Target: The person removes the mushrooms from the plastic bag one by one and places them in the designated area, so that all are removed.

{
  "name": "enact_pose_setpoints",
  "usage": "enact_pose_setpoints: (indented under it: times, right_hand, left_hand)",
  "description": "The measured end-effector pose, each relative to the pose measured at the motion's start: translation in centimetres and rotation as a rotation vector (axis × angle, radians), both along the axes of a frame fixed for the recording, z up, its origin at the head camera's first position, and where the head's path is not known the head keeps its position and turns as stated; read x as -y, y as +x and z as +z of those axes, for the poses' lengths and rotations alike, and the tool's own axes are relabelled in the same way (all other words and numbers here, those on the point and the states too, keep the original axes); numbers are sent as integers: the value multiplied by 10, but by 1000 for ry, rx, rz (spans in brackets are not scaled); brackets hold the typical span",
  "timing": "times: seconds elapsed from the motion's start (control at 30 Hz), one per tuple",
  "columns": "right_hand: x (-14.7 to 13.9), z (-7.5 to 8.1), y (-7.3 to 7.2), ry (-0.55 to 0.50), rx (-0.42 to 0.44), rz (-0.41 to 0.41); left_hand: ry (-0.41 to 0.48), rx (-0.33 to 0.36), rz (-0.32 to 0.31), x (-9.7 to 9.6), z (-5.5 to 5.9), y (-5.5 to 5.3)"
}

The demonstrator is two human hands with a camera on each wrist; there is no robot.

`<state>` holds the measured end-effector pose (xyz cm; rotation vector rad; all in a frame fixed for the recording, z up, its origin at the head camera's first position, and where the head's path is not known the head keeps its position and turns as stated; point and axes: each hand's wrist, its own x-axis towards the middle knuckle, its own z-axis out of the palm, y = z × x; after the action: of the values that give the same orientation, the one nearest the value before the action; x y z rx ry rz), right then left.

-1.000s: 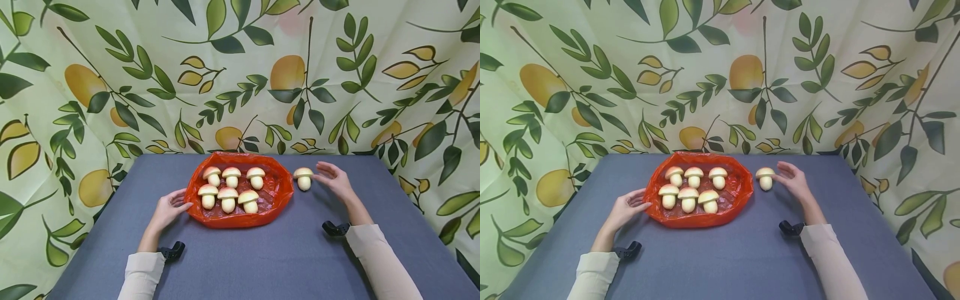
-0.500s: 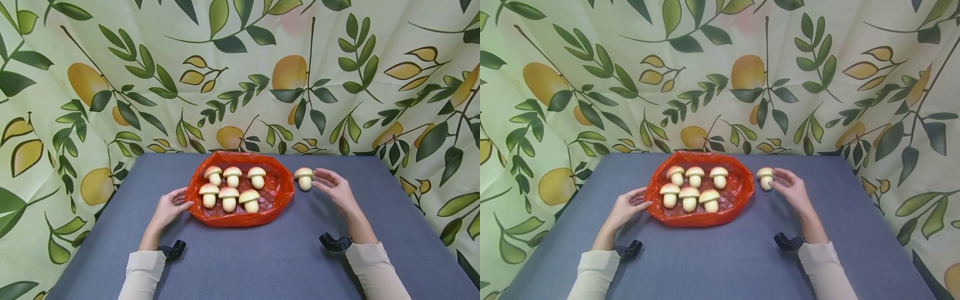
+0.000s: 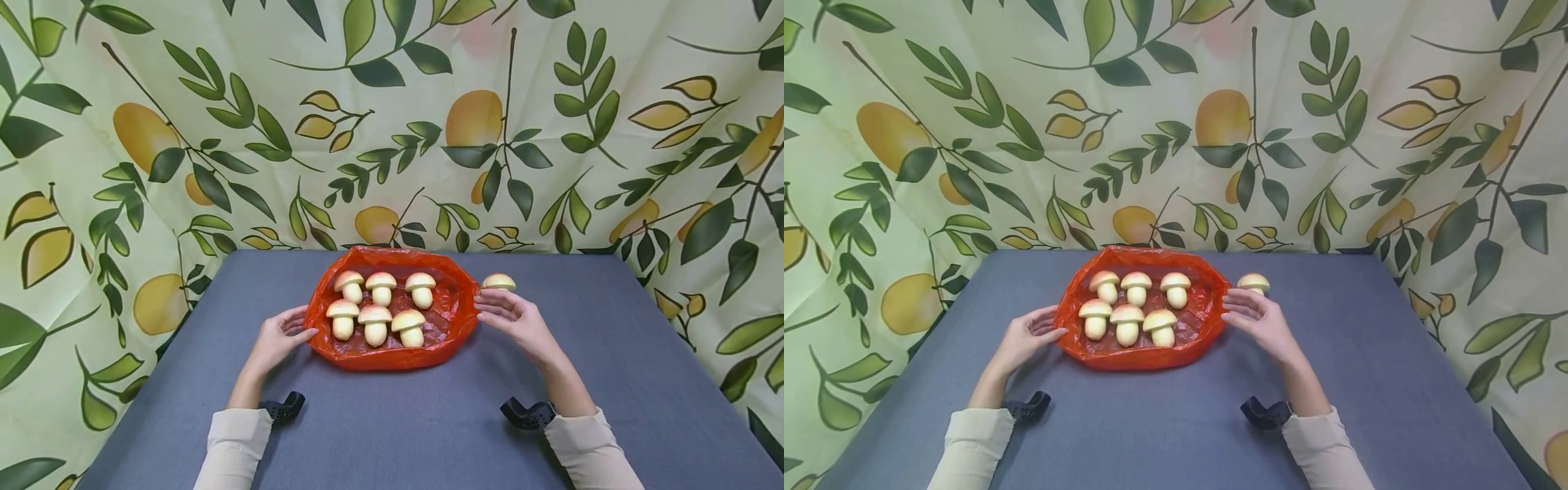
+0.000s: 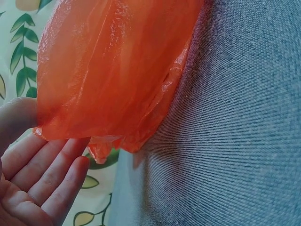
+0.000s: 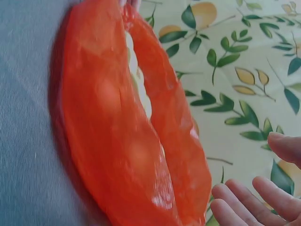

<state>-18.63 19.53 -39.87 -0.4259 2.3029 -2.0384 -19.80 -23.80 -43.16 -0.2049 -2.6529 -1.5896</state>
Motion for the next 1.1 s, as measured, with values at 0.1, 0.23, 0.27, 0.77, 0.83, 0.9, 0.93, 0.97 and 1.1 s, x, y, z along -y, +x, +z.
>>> enact_pose_setpoints:
  times: [0.1,0.23,0.27,0.77,0.83,0.9,0.93,0.97,1.1]
  right_hand:
    - [9,0,-1,5,3,20]
    - [21,-1,-3,6,3,49]
    - [23,-2,-3,7,2,57]
    - [50,-8,-15,15,32,136]
    - [53,-9,-17,13,37,148]
    - [56,-10,-19,12,37,163]
    - [57,-11,-20,12,35,172]
    - [58,-11,-21,13,36,180]
    - [63,-14,-26,34,37,201]
  left_hand:
    - [0,3,-1,0,1,1]
    - [0,13,4,0,1,0]
    - [1,14,3,0,1,0]
    - [-9,25,1,-1,1,1]
    - [-11,22,0,-1,0,1]
    - [-12,19,0,-1,0,1]
    - [-11,16,1,-1,0,0]
    - [-10,14,2,-1,0,0]
    - [-11,9,3,0,-1,-1]
